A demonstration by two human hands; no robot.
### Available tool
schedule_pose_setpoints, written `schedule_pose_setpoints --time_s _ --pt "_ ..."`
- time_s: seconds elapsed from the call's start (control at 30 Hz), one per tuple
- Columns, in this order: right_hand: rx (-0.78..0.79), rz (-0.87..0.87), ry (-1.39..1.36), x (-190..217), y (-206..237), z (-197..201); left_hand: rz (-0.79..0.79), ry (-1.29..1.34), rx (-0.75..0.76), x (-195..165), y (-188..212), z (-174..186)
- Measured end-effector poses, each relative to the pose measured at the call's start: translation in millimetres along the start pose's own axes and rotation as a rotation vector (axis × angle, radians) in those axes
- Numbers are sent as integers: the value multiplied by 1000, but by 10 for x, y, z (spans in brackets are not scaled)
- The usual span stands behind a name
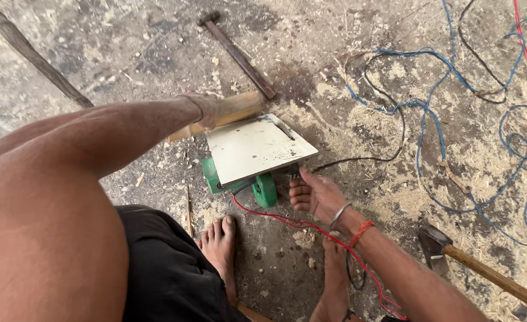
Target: The person uses a handheld electric saw to cut a piece of bamboo into smaller sections. They hold the bamboo with one hand and guide the saw with the other, making several cuts to produce multiple pieces.
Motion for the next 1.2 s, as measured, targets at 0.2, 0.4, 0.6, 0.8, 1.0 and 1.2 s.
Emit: schedule_pose_setpoints --time_s 0.2,0.4,0.6,0.8,1.0,1.2 --pt "145 -141 -454 -185 -152 -151 -200 95 -99 -349 226 85" --pt "120 -127 -363 -154 -214 -22 -524 178 205 -1020 681 -415" --pt "-114 -50 233 -8 -206 12 -378 -55 -10 -1240 993 -519" --pt "-309 415 1554 470 69 -174 -311 -19 89 -1298 1206 -391" --pt "-234 203 495 223 74 -37 -295 -51 109 -1290 1296 -346" --pt "-182 163 386 189 -3 -97 -296 -74 89 -1290 1312 -337"
Point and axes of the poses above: each hand's wrist, its own y-axis away from the middle knuckle, its own z-axis out of the back of the hand, x = y × z, the point moved 8 cm from there along -y, towards the middle knuckle, and after that the axes turned 3 degrees about z, right-handed, at the moved point
